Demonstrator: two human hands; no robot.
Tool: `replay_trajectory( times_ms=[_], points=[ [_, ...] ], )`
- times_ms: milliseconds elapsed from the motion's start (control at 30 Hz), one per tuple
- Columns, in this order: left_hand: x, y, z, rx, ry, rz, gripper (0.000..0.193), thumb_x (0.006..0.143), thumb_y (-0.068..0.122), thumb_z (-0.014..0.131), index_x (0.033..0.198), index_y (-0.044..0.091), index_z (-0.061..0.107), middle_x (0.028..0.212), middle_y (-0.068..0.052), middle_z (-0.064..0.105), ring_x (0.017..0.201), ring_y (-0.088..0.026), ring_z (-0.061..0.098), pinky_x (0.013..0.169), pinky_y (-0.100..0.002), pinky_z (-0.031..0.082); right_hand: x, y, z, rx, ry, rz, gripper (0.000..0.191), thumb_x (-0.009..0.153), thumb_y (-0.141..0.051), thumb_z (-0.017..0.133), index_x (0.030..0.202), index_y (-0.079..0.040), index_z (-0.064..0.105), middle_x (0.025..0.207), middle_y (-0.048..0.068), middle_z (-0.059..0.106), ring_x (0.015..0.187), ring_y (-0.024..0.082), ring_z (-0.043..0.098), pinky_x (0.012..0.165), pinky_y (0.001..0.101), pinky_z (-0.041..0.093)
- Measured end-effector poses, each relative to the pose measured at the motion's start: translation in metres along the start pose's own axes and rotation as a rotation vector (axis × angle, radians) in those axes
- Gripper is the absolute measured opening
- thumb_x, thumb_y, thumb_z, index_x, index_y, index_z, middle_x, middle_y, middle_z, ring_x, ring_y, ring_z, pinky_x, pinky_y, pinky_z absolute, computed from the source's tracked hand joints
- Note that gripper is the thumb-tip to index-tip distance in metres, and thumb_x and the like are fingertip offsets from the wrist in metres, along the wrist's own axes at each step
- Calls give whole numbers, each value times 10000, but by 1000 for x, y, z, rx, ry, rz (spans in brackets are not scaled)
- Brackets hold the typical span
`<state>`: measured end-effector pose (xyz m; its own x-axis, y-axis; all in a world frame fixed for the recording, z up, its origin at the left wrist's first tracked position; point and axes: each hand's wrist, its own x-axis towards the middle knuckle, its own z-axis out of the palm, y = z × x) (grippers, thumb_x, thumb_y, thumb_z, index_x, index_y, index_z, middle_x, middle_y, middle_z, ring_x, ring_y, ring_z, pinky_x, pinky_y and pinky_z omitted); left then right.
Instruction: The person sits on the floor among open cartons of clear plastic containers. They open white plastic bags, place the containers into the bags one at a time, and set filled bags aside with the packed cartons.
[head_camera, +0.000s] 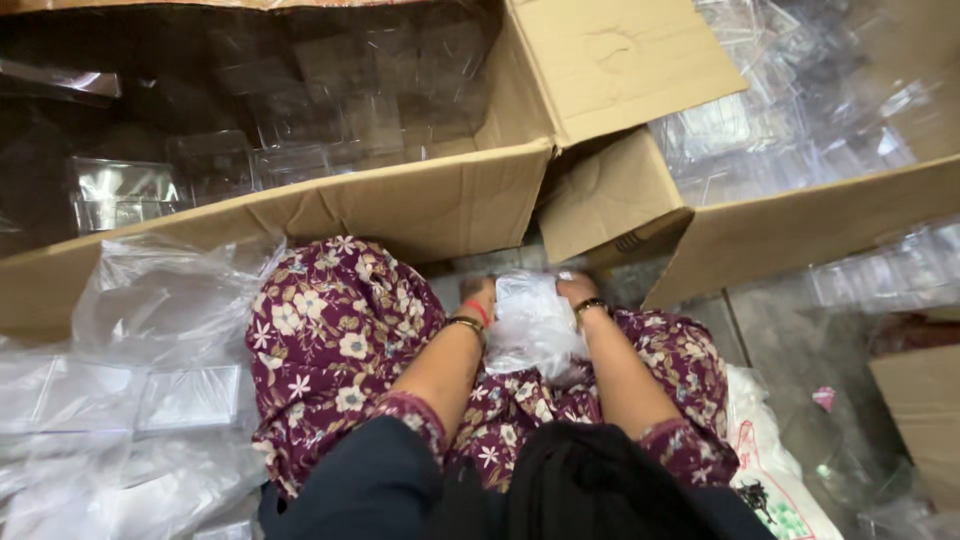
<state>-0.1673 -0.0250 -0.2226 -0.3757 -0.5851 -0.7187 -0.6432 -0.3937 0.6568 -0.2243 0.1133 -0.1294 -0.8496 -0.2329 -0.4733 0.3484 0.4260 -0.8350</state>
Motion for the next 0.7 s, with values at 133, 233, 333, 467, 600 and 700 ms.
replay_trajectory(
  times_ms=[133,233,333,467,600,700],
  points=[
    [-7,-3,14,-140,-299,-96,269,915,258,629,848,4,690,806,-104,643,603,-237,518,493,-410,369,10,15,-34,345,-210,68,313,846,-93,583,1073,-95,800,930,13,741,841,157,659,760,298,534],
    [-23,-16,25,-422,-606,-59,189,905,172,566,932,86,732,899,-106,736,706,-227,652,512,-373,377,-9,35,-71,62,-16,-227,302,892,-52,592,1115,-74,795,904,17,690,799,141,579,704,292,452],
    [-41,-36,38,-450,-779,-74,223,940,101,557,1006,112,770,938,-109,750,731,-239,642,562,-387,435,-54,68,-101,-308,280,-306,271,912,-133,573,1094,-90,768,875,33,734,776,148,628,690,321,510],
    [-38,-57,56,-153,-797,17,228,957,178,570,942,61,765,893,-153,727,720,-269,654,609,-420,511,-85,102,-112,-721,274,-109,320,920,-261,622,1207,-163,723,903,110,734,789,204,683,733,374,530],
    [-31,-57,60,316,-610,605,335,968,291,558,834,39,734,823,-214,690,700,-281,678,630,-431,538,-72,114,-102,-870,192,-166,338,932,-326,626,1222,-183,723,923,135,735,827,252,687,760,402,533],
    [-42,-42,57,417,-425,791,419,974,351,563,753,37,733,757,-181,737,651,-239,675,634,-410,539,-48,115,-86,-920,145,-220,355,940,-375,630,1234,-198,724,938,154,735,855,289,691,780,424,534]
  ],
)
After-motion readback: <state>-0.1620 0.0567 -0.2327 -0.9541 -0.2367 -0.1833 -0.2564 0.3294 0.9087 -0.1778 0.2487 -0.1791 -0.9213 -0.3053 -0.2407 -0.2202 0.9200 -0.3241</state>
